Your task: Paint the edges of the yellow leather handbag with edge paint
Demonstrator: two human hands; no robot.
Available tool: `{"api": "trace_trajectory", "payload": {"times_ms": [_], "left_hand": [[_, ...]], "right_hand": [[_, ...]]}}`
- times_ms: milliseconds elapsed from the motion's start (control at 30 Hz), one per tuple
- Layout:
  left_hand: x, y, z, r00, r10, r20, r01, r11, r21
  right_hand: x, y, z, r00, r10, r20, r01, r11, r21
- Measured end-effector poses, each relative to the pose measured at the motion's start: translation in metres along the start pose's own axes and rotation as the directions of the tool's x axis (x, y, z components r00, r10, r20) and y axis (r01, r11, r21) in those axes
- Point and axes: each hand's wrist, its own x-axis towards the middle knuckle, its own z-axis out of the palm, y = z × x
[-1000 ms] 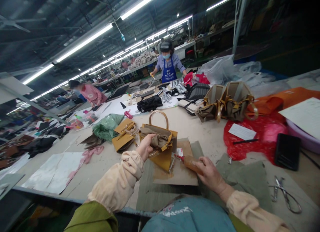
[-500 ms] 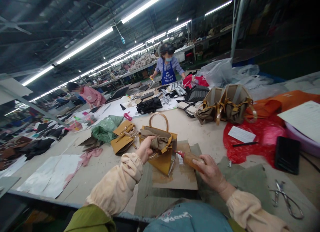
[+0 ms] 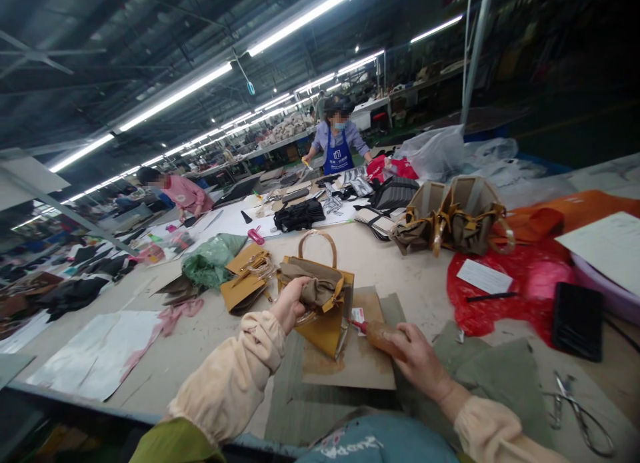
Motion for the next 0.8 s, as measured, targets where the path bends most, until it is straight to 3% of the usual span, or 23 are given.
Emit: {"api": "trace_trajectory", "payload": {"times_ms": [400, 600, 800], "left_hand": [[0.002, 0.0, -0.002, 1.0, 0.001, 0.02, 0.0, 1.0, -0.027], [0.006, -0.001, -0.005, 1.0, 0.002, 0.023, -0.001, 1.0, -0.027], [0.007, 0.0, -0.003, 0.999, -0.004, 0.038, 0.005, 1.0, -0.023]], "right_hand": [[0.048, 0.017, -0.033, 0.972, -0.196, -0.131, 0.18, 0.976, -0.122], [0.041, 0.014, -0.028, 0.962, -0.246, -0.118, 0.229, 0.963, -0.144], [0.025, 0.008, -0.017, 0.971, -0.219, -0.096, 0.209, 0.972, -0.107]]}}
